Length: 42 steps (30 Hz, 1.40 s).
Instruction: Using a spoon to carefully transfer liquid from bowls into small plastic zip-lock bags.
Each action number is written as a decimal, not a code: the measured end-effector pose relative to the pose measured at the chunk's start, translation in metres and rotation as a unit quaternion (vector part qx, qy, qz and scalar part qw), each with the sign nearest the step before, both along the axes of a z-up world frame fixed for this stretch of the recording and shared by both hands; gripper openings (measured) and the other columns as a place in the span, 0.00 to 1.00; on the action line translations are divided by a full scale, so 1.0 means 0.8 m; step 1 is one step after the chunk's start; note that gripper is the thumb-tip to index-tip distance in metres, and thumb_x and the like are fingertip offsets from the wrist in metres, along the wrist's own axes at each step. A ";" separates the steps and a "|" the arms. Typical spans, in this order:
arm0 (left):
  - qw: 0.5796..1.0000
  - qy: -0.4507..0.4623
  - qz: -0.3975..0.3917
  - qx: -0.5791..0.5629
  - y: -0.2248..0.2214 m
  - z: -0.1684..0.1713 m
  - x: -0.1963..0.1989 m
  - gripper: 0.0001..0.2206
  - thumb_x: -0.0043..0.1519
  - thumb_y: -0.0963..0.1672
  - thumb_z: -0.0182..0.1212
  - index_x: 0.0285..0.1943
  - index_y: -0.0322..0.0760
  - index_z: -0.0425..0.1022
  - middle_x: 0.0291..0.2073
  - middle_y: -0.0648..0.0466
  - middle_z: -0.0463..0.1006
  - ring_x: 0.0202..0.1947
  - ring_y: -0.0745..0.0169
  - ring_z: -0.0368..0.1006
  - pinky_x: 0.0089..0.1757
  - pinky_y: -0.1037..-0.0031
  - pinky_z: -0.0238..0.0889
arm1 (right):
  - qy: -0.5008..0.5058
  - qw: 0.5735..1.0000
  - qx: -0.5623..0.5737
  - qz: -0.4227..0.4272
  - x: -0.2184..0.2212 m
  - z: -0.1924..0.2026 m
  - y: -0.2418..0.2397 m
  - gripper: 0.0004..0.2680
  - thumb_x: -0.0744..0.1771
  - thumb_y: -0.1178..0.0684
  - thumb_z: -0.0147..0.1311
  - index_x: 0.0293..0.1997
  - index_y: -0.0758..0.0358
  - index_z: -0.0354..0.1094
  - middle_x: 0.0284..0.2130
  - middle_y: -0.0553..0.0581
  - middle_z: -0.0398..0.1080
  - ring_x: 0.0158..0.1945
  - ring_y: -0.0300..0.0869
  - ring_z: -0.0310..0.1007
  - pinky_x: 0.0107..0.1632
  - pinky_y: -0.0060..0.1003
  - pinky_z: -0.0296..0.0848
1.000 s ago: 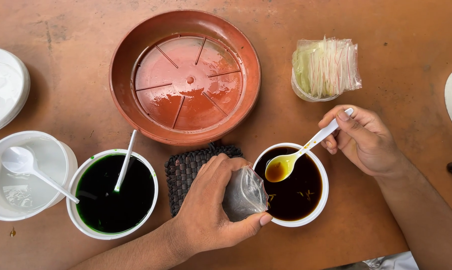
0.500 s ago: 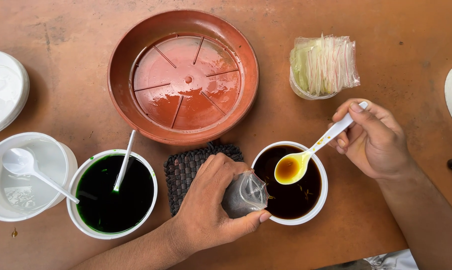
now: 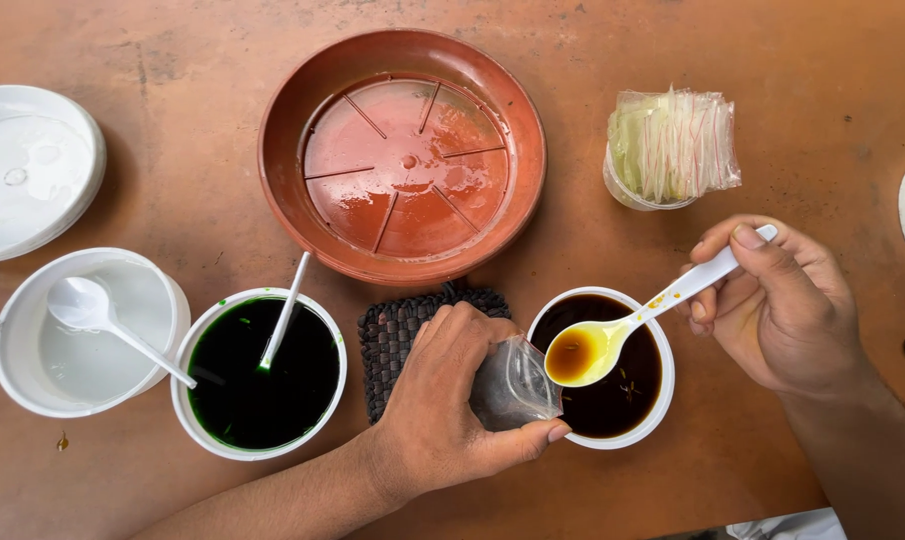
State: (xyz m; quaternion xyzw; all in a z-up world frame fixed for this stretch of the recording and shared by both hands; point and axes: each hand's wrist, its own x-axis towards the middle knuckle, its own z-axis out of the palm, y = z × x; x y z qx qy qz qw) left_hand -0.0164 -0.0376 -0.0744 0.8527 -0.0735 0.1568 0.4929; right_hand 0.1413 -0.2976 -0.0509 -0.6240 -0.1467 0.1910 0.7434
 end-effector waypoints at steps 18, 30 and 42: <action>0.993 -0.096 0.060 0.035 0.001 0.000 -0.008 0.27 0.51 0.60 0.62 0.46 0.40 0.70 0.39 0.52 0.73 0.38 0.53 0.68 0.41 0.61 0.56 | -0.273 0.935 -0.220 -0.043 -0.093 0.076 0.037 0.11 0.71 0.55 0.40 0.40 0.72 0.69 0.32 0.66 0.76 0.22 0.44 0.78 0.57 0.40 0.79; 0.992 -0.109 0.053 0.039 0.001 -0.004 -0.008 0.27 0.52 0.59 0.64 0.50 0.40 0.71 0.44 0.56 0.75 0.47 0.54 0.70 0.51 0.58 0.56 | -0.364 0.918 -0.128 0.094 -0.034 0.027 -0.018 0.16 0.78 0.37 0.26 0.44 0.52 0.58 0.22 0.43 0.74 0.21 0.35 0.67 0.35 0.36 0.68; 0.998 -0.056 0.005 0.014 0.000 0.003 -0.001 0.24 0.55 0.57 0.59 0.50 0.40 0.70 0.35 0.58 0.72 0.38 0.62 0.69 0.47 0.64 0.56 | -0.035 0.998 0.044 -0.003 0.022 -0.036 0.021 0.14 0.72 0.41 0.49 0.36 0.62 0.64 0.16 0.53 0.55 0.19 0.39 0.58 0.24 0.29 0.57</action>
